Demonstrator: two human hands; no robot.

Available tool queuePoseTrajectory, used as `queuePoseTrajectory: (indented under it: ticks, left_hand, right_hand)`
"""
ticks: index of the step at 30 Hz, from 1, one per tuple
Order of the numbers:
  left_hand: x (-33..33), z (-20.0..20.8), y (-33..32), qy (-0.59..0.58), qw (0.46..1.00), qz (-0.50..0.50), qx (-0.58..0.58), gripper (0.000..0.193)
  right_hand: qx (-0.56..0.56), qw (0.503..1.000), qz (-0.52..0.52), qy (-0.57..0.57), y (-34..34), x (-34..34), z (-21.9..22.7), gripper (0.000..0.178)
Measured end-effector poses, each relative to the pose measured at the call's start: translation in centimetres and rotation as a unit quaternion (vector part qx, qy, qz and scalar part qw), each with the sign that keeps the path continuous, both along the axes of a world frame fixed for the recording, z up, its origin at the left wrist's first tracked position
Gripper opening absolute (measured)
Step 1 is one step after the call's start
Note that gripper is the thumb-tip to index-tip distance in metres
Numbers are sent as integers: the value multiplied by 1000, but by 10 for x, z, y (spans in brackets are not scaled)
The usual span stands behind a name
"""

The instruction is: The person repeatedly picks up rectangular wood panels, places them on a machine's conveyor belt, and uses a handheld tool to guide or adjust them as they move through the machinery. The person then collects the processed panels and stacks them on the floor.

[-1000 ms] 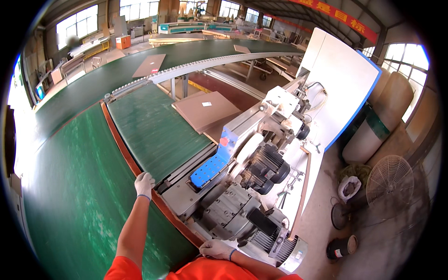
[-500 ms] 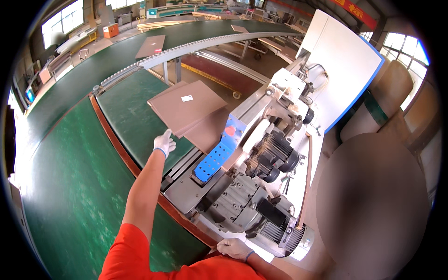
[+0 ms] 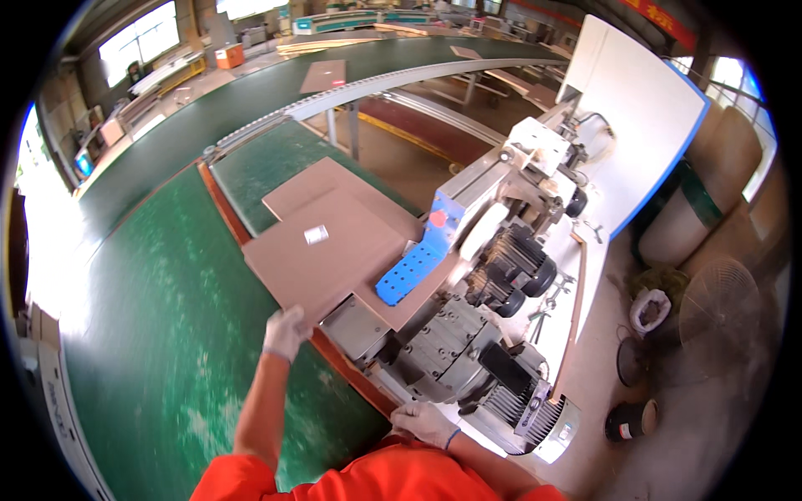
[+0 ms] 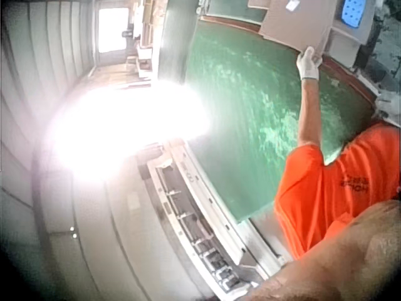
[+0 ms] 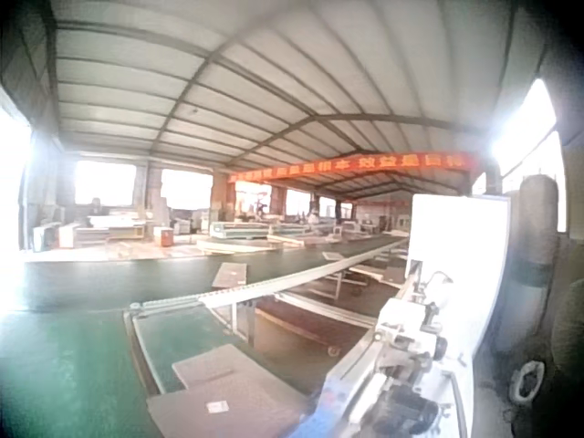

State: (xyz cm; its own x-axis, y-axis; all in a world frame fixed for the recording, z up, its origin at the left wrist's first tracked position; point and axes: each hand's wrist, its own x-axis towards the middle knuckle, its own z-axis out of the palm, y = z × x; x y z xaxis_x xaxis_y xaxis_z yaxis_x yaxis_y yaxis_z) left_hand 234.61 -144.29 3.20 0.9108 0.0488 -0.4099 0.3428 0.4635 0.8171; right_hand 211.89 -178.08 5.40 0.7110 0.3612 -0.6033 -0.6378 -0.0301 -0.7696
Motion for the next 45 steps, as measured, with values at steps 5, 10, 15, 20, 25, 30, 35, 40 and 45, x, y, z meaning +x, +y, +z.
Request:
queuePoseTrajectory:
  ticks: [5,10,15,20,25,30,35,40,45]
  left_hand:
    - [-167,39,6,-48,971,110,-205,48]
    - [-284,63,-6,-132,952,258,-99,54]
    - [-436,95,-79,-86,898,431,30,53]
    - [-588,88,-119,-141,874,463,40,64]
    - [-674,165,-92,-343,759,499,-241,86]
    - [-760,140,-41,-221,906,357,-47,77]
    - [-810,121,-19,-170,893,413,-61,59]
    - [-894,107,26,-102,868,485,-17,48]
    - [-988,101,66,-149,767,623,-18,61]
  right_hand:
    - [140,990,2,-21,36,32,11,22]
    - [147,988,37,16,101,66,16,59]
    - [266,952,101,111,196,5,26,50]
    - [274,948,150,54,201,-106,51,30]
    - [323,892,313,31,192,-135,102,32]
    - [287,870,396,-61,199,-164,95,37]
    - [181,884,429,-35,229,-209,69,35]
    - [161,940,288,-85,247,-265,52,21]
    - [128,942,240,-197,250,-252,65,30]
